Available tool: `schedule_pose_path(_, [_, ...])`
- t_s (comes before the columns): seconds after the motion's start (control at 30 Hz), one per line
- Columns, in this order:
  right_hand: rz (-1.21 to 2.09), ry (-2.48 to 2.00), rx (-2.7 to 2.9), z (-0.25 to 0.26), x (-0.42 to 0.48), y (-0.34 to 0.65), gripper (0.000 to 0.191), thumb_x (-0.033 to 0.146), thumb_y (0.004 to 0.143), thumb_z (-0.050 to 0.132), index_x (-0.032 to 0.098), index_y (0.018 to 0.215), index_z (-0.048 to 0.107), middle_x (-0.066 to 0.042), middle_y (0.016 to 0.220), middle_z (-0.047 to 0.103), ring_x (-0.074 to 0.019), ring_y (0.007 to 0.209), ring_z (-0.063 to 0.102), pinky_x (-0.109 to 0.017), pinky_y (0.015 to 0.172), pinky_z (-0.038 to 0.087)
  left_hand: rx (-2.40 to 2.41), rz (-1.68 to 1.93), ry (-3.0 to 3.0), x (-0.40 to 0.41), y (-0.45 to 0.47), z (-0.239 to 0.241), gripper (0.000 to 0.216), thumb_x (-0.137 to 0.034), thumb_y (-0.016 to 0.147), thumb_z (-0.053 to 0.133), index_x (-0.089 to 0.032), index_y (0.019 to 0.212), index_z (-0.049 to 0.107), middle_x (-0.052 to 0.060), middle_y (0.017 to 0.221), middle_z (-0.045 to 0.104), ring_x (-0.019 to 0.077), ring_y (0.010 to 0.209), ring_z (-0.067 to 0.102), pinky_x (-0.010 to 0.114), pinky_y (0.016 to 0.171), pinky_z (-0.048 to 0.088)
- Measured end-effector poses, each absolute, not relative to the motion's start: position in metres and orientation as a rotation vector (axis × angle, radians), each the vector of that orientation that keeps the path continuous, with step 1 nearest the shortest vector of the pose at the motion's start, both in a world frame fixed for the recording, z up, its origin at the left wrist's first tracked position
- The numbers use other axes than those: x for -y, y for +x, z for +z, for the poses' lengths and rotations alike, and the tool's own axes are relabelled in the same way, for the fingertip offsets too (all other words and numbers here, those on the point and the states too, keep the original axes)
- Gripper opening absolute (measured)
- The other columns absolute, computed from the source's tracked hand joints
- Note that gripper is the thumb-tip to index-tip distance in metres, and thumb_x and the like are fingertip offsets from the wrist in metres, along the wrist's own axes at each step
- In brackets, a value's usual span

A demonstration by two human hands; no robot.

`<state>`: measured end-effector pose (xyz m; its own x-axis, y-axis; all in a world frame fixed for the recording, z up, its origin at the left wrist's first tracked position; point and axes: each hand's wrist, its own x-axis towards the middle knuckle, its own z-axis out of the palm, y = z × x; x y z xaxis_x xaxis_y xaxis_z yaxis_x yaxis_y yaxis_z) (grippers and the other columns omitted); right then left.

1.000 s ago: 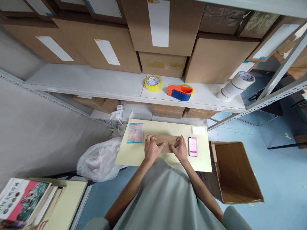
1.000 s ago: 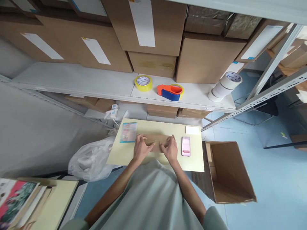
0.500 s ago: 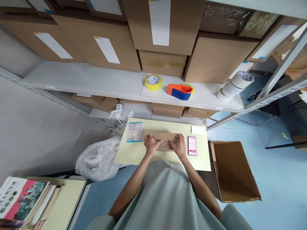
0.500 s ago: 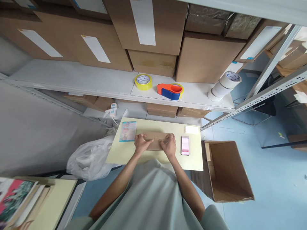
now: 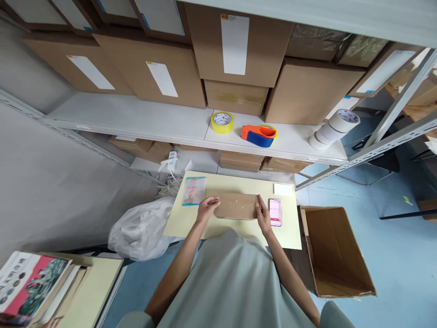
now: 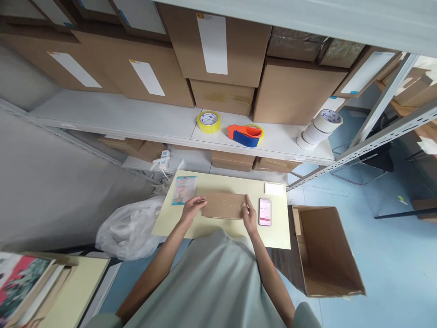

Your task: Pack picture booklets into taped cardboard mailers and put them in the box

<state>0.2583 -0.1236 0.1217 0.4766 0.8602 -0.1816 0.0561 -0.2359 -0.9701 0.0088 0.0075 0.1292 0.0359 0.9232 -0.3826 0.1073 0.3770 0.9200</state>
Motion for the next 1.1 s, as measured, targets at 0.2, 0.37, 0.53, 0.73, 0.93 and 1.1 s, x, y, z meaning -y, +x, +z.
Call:
schedule_pose_path(0.2, [0.799, -1.754, 0.861, 0.139, 0.12, 0.262, 0.084, 0.074, 0.103, 0.048, 0.017, 0.166, 0.05, -0.014, 0.159, 0.062, -0.0326, 0.143, 0.06, -0.046, 0.115, 0.053, -1.404, 0.945, 1.177, 0.007, 0.025, 0.137, 0.045, -0.054, 0.069, 0.09, -0.021, 0.098, 0.079, 0.01, 0.103, 0.081, 0.0235, 0.09, 0.076, 0.037, 0.086, 0.061])
schedule_pose_path(0.37, [0.716, -1.804, 0.883, 0.148, 0.11, 0.269, 0.083, 0.071, 0.099, 0.057, 0.017, 0.162, 0.055, -0.014, 0.148, 0.07, -0.0318, 0.119, 0.069, -0.041, 0.095, 0.06, -1.405, 0.958, 1.229, 0.005, 0.031, 0.13, 0.044, -0.051, 0.069, 0.092, -0.021, 0.098, 0.08, 0.01, 0.102, 0.08, 0.023, 0.089, 0.075, 0.037, 0.086, 0.061])
schedule_pose_path(0.53, [0.828, -1.816, 0.839, 0.138, 0.107, 0.266, 0.089, 0.071, 0.093, 0.065, 0.015, 0.161, 0.056, -0.015, 0.143, 0.073, -0.0272, 0.099, 0.07, -0.038, 0.084, 0.061, -1.431, 1.009, 1.217, 0.009, 0.028, 0.113, 0.04, -0.054, 0.071, 0.088, -0.022, 0.093, 0.08, 0.01, 0.105, 0.079, 0.0229, 0.088, 0.076, 0.039, 0.087, 0.063])
schedule_pose_path(0.73, [0.983, -1.675, 0.712, 0.13, 0.113, 0.274, 0.083, 0.075, 0.092, 0.067, 0.024, 0.157, 0.062, -0.011, 0.152, 0.068, -0.0319, 0.128, 0.069, -0.048, 0.11, 0.057, -1.347, 0.961, 1.101, 0.011, 0.018, 0.113, 0.045, -0.059, 0.071, 0.084, -0.022, 0.096, 0.084, 0.011, 0.105, 0.082, 0.0261, 0.097, 0.077, 0.039, 0.091, 0.062])
schedule_pose_path(0.93, [0.975, -1.626, 0.742, 0.128, 0.118, 0.281, 0.08, 0.079, 0.091, 0.066, 0.024, 0.148, 0.071, -0.011, 0.158, 0.063, -0.0362, 0.153, 0.052, -0.058, 0.129, 0.04, -1.313, 0.938, 1.097, 0.013, 0.013, 0.121, 0.046, -0.059, 0.072, 0.083, -0.022, 0.098, 0.084, 0.012, 0.112, 0.082, 0.0278, 0.104, 0.077, 0.041, 0.097, 0.062])
schedule_pose_path(1.1, [0.922, -1.669, 0.837, 0.127, 0.119, 0.279, 0.079, 0.081, 0.092, 0.063, 0.022, 0.145, 0.073, -0.013, 0.151, 0.068, -0.039, 0.144, 0.061, -0.056, 0.118, 0.052, -1.317, 0.973, 1.162, 0.015, 0.012, 0.119, 0.047, -0.064, 0.074, 0.081, -0.022, 0.096, 0.083, 0.013, 0.109, 0.081, 0.0288, 0.101, 0.078, 0.043, 0.095, 0.063])
